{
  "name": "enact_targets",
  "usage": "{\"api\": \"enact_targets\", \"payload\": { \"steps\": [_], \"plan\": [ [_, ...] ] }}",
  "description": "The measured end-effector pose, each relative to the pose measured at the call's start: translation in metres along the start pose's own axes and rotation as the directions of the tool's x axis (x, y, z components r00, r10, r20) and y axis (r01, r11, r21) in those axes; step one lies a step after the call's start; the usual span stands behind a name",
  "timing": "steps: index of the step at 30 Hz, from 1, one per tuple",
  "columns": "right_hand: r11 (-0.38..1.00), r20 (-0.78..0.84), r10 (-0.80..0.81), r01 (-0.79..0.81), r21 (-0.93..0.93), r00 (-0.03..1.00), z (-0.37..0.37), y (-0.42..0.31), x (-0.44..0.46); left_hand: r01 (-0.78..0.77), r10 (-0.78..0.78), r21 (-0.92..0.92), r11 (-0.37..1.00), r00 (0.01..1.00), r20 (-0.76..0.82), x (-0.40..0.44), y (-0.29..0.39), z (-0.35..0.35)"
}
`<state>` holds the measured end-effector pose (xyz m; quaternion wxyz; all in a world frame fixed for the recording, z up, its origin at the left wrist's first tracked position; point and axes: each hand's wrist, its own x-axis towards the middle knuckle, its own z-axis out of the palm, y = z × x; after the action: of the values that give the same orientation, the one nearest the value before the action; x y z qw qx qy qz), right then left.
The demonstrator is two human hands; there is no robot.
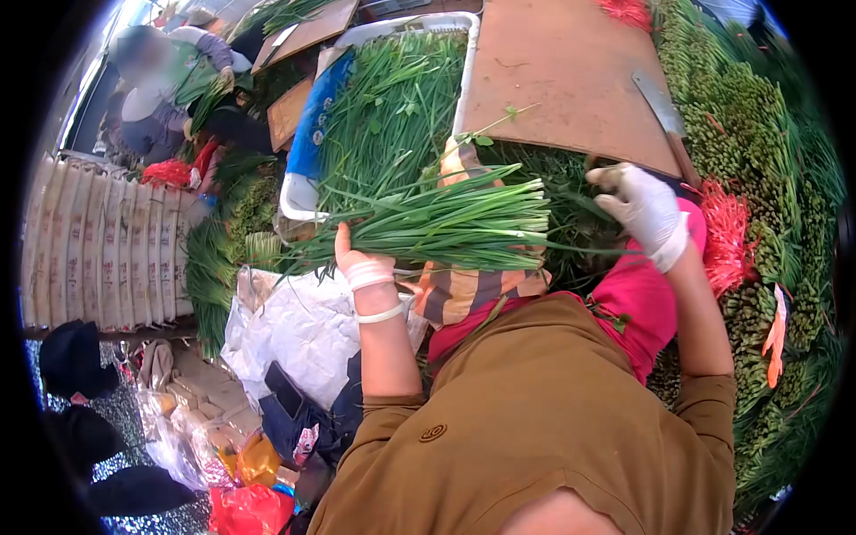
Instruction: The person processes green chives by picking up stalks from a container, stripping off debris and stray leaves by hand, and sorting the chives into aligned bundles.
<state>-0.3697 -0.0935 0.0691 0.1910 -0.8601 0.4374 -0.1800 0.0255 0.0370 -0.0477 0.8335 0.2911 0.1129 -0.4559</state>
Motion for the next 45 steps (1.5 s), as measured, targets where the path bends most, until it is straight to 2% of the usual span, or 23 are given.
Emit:
{"api": "enact_targets", "payload": {
  "steps": [3, 9, 10, 12, 13, 14, 15, 16, 17, 19, 21, 22, 23, 24, 26, 30, 32, 35, 37, 39, 40, 41, 45],
  "plan": [
    [0.942, -0.105, -0.331, 0.335, 0.020, 0.938, 0.041, -0.056, 0.022, 0.015, -0.014, -0.002, 1.000, 0.998, 0.066, -0.013, -0.002, 0.017],
    [0.798, 0.036, -0.599, 0.600, -0.049, 0.800, 0.115, -0.104, 0.054, 0.030, -0.027, -0.020, 0.999, 0.988, 0.153, -0.026, -0.014, 0.037],
    [0.827, -0.084, -0.517, 0.523, 0.207, 0.852, 0.115, -0.106, 0.056, 0.047, -0.041, -0.027, 0.999, 0.983, 0.180, -0.024, -0.012, 0.033],
    [0.654, -0.205, -0.264, 0.331, 0.680, 0.942, 0.114, -0.108, 0.055, 0.064, -0.058, -0.028, 0.998, 0.980, 0.192, -0.027, -0.009, 0.032],
    [0.169, -0.054, -0.054, 0.062, 0.984, 0.997, 0.104, -0.115, 0.060, 0.075, -0.068, -0.030, 0.997, 0.978, 0.197, -0.029, -0.009, 0.033],
    [0.167, 0.004, 0.010, -0.006, 0.986, 1.000, 0.079, -0.112, 0.066, 0.064, -0.058, -0.027, 0.998, 0.979, 0.193, -0.030, -0.009, 0.033],
    [0.564, 0.110, 0.061, -0.125, 0.816, 0.992, 0.047, -0.103, 0.071, 0.062, -0.058, -0.014, 0.998, 0.977, 0.203, -0.027, -0.009, 0.030],
    [0.171, 0.088, 0.207, -0.125, 0.977, 0.974, 0.046, -0.098, 0.080, 0.061, -0.061, 0.002, 0.998, 0.975, 0.213, -0.024, -0.009, 0.026],
    [-0.067, 0.078, 0.357, -0.058, 0.996, 0.931, 0.038, -0.095, 0.085, 0.061, -0.065, 0.021, 0.998, 0.973, 0.222, -0.022, -0.009, 0.024],
    [-0.066, -0.100, 0.198, 0.115, 0.991, 0.975, 0.030, -0.069, 0.097, 0.065, -0.080, 0.060, 0.996, 0.947, 0.311, -0.025, -0.006, 0.025],
    [0.419, -0.129, 0.026, 0.107, 0.902, 0.991, 0.036, -0.080, 0.097, 0.052, -0.086, 0.097, 0.994, 0.920, 0.383, -0.032, -0.008, 0.032],
    [0.369, 0.056, -0.057, -0.031, 0.929, 0.997, 0.052, -0.088, 0.099, 0.035, -0.081, 0.117, 0.992, 0.908, 0.410, -0.039, -0.010, 0.040],
    [0.589, 0.322, -0.035, -0.241, 0.771, 0.946, 0.061, -0.095, 0.097, 0.016, -0.075, 0.136, 0.991, 0.896, 0.437, -0.045, -0.013, 0.046],
    [0.624, 0.162, -0.197, -0.003, 0.781, 0.967, 0.104, -0.086, 0.098, -0.055, 0.001, 0.099, 0.994, 0.879, 0.477, -0.046, -0.019, 0.050],
    [0.860, 0.243, -0.237, 0.087, 0.503, 0.941, 0.106, -0.106, 0.098, -0.046, -0.021, 0.110, 0.993, 0.842, 0.539, -0.052, -0.025, 0.058],
    [0.385, 0.202, -0.083, -0.155, 0.910, 0.976, 0.097, -0.119, 0.101, -0.067, -0.005, 0.141, 0.988, 0.890, 0.456, -0.051, -0.019, 0.050],
    [0.334, 0.179, 0.049, -0.185, 0.924, 0.983, 0.051, -0.121, 0.098, -0.055, 0.008, 0.087, 0.995, 0.883, 0.470, -0.044, -0.019, 0.041],
    [0.170, -0.083, 0.061, 0.071, 0.983, 0.995, 0.009, -0.091, 0.092, -0.011, -0.004, 0.031, 0.999, 0.899, 0.437, -0.038, -0.017, 0.035],
    [0.412, 0.046, 0.030, -0.054, 0.909, 0.998, -0.006, -0.088, 0.078, -0.012, -0.001, 0.028, 1.000, 0.907, 0.421, -0.038, -0.017, 0.032],
    [0.778, 0.264, -0.056, -0.124, 0.616, 0.963, 0.018, -0.088, 0.060, -0.041, 0.015, 0.051, 0.998, 0.899, 0.438, -0.036, -0.020, 0.035],
    [0.940, 0.248, -0.164, 0.075, 0.332, 0.955, 0.040, -0.084, 0.054, -0.029, 0.004, 0.053, 0.998, 0.906, 0.423, -0.038, -0.022, 0.038],
    [0.981, 0.266, -0.185, 0.165, 0.098, 0.946, 0.060, -0.084, 0.049, -0.015, -0.009, 0.057, 0.998, 0.913, 0.407, -0.044, -0.023, 0.042],
    [0.996, 0.303, -0.078, 0.085, -0.009, 0.950, 0.091, -0.109, 0.052, -0.066, 0.017, 0.116, 0.991, 0.924, 0.382, -0.081, -0.039, 0.070]
  ]
}}
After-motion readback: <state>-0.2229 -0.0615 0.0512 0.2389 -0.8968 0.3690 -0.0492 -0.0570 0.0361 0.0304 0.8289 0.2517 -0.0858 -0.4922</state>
